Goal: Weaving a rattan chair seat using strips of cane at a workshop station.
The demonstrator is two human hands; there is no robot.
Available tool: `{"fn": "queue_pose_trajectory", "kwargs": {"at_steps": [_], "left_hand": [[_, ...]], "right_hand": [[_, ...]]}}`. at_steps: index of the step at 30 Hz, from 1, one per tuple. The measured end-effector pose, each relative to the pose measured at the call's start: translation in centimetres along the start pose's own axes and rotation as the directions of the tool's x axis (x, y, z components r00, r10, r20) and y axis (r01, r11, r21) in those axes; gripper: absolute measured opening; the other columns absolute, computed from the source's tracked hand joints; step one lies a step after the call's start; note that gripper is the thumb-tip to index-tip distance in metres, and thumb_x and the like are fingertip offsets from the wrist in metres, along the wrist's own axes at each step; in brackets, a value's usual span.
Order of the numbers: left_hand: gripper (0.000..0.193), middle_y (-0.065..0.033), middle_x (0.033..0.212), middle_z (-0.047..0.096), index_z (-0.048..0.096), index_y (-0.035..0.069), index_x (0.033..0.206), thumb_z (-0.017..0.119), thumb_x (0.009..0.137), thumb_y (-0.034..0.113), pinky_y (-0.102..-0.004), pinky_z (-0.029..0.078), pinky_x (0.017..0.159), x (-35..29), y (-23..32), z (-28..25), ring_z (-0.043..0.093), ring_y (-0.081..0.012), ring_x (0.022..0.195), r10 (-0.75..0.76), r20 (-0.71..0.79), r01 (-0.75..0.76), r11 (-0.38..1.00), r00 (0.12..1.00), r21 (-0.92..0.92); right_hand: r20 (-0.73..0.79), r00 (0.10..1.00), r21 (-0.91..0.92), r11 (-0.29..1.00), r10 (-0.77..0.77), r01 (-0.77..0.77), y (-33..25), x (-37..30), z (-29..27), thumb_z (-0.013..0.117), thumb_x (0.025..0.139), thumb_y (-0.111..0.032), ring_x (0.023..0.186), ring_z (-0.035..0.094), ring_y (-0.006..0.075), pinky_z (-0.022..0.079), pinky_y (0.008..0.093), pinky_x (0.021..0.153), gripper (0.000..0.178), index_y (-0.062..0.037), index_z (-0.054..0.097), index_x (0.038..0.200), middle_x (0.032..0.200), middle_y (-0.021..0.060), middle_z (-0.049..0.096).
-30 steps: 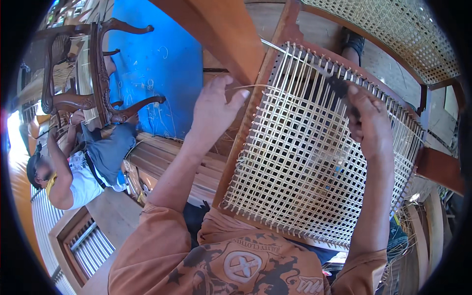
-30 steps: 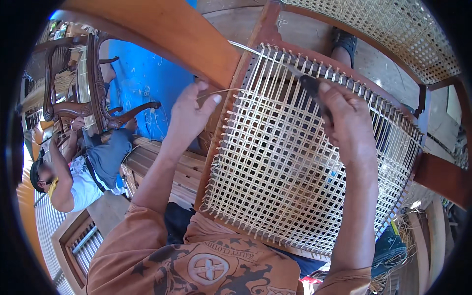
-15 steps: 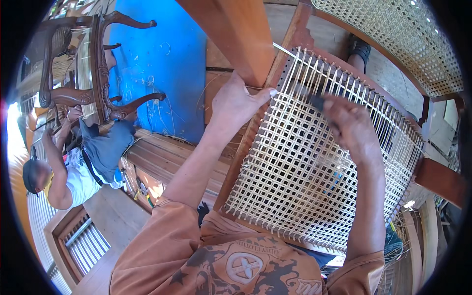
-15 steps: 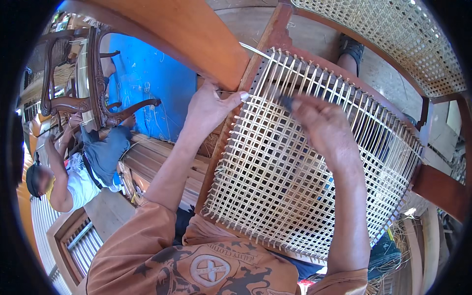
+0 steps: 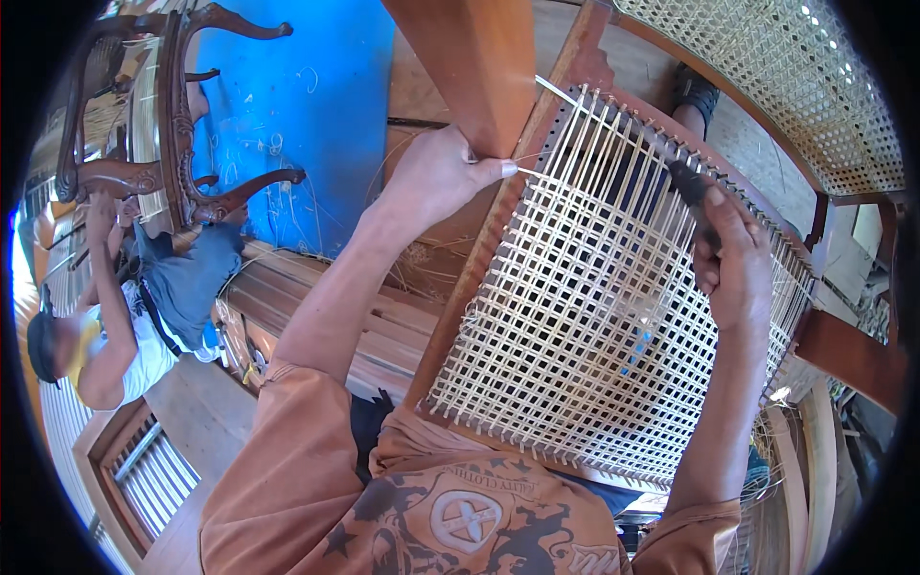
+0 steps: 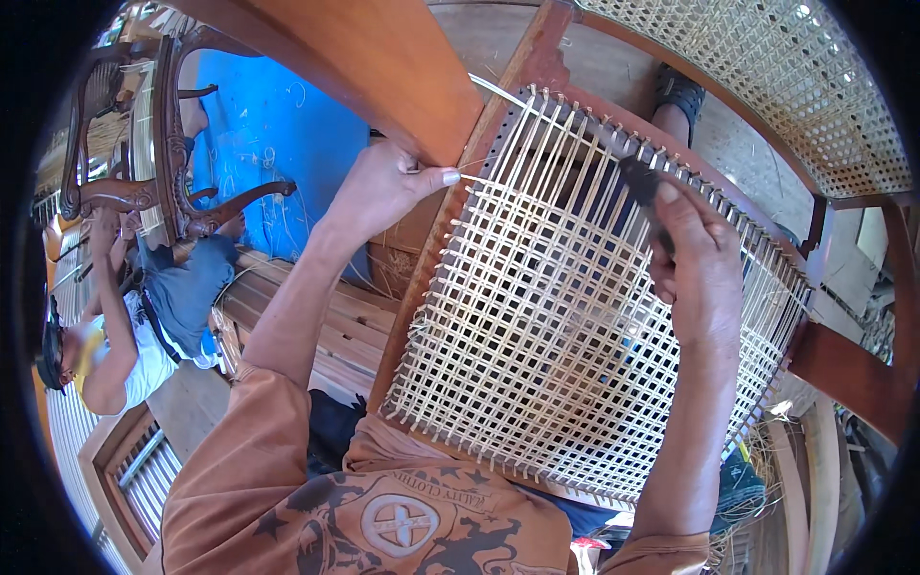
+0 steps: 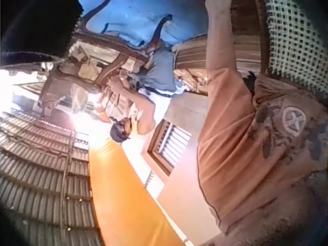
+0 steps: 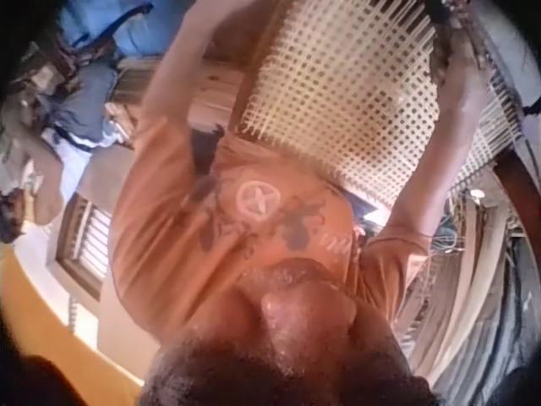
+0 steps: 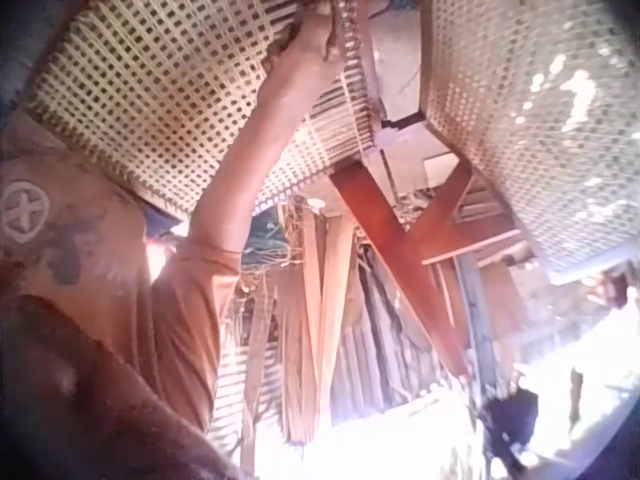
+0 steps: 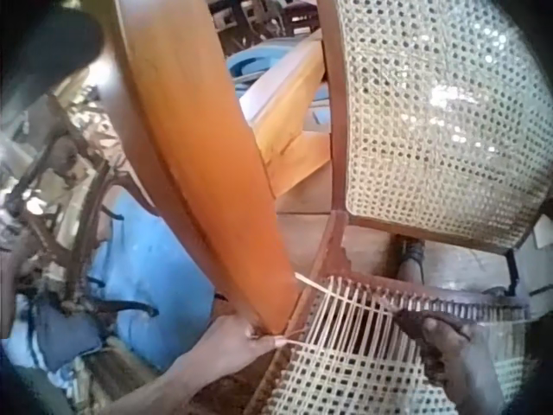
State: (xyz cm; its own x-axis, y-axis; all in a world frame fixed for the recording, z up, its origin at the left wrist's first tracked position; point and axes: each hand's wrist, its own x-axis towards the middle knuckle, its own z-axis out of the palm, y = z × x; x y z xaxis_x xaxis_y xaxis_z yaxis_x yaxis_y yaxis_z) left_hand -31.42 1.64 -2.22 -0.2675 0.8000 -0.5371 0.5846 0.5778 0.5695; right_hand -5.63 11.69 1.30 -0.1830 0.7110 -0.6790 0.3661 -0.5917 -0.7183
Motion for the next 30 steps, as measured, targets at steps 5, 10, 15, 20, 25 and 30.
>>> {"fn": "queue_pose_trajectory", "kwargs": {"at_steps": [5,10,15,20,25,30], "left_hand": [[0.034,-0.0125,0.09,0.067,0.065,0.007,0.096,0.063,0.077,0.035,-0.0391,0.048,0.076,-0.4,-0.7,0.5,0.063,-0.0307,0.086,0.01,-0.073,-0.004,0.997,0.997,0.077],[0.04,-0.0124,0.087,0.067,0.065,0.008,0.095,0.064,0.075,0.043,-0.0393,0.05,0.074,-0.5,0.1,0.6,0.063,-0.0306,0.084,-0.04,-0.09,0.056,0.98,0.995,0.189],[0.043,-0.0133,0.084,0.067,0.064,0.007,0.095,0.064,0.074,0.044,-0.0399,0.05,0.074,-0.5,0.5,0.5,0.064,-0.0302,0.082,-0.084,-0.096,0.105,0.964,0.992,0.246],[0.04,-0.0116,0.088,0.067,0.065,0.003,0.091,0.064,0.077,0.041,-0.0362,0.049,0.076,-1.4,1.5,0.4,0.063,-0.0277,0.085,-0.051,-0.188,0.117,0.928,0.981,0.354],[0.029,-0.0131,0.077,0.063,0.061,0.004,0.089,0.065,0.078,0.031,-0.0372,0.049,0.07,-5.9,3.3,-0.3,0.062,-0.0271,0.074,0.389,-0.459,-0.135,0.86,0.799,0.493],[0.025,-0.0182,0.08,0.063,0.063,0.003,0.089,0.056,0.082,0.026,-0.0401,0.049,0.07,-1.5,7.0,3.6,0.063,-0.0305,0.08,0.29,-0.015,-0.264,0.891,0.957,0.368]], "right_hand": [[0.26,0.961,-0.155,0.986,0.098,-0.059,1.9,-0.9,-0.3,0.054,0.088,-0.029,0.038,0.031,0.0005,0.022,0.0164,0.033,0.038,-0.0025,0.058,0.115,0.051,-0.0045,0.041],[0.18,0.979,-0.19,0.98,0.097,-0.062,3.0,-2.3,-0.4,0.056,0.087,-0.024,0.041,0.035,0.0021,0.026,0.019,0.036,0.029,-0.0003,0.058,0.104,0.056,-0.0042,0.045],[0.038,0.999,-0.334,0.942,-0.022,0.033,5.0,-5.0,1.5,0.052,0.087,-0.02,0.047,0.037,0.0036,0.029,0.0212,0.043,0.02,-0.0017,0.059,0.092,0.057,-0.0043,0.045],[0.031,0.999,-0.406,0.913,-0.033,0.043,5.1,-6.3,3.0,0.053,0.086,-0.02,0.051,0.042,0.0082,0.035,0.0257,0.047,0.023,0.0018,0.061,0.088,0.06,0.0023,0.051],[0.009,1.0,-0.412,0.911,-0.025,0.027,3.7,-7.7,3.7,0.054,0.085,-0.022,0.05,0.043,0.0099,0.035,0.0277,0.047,0.027,0.0028,0.062,0.09,0.058,0.004,0.052],[-0.009,1.0,-0.453,0.891,-0.027,0.02,4.2,-7.5,4.7,0.052,0.085,-0.027,0.05,0.05,0.0162,0.04,0.0329,0.049,0.033,0.0042,0.061,0.086,0.06,0.011,0.057]]}}
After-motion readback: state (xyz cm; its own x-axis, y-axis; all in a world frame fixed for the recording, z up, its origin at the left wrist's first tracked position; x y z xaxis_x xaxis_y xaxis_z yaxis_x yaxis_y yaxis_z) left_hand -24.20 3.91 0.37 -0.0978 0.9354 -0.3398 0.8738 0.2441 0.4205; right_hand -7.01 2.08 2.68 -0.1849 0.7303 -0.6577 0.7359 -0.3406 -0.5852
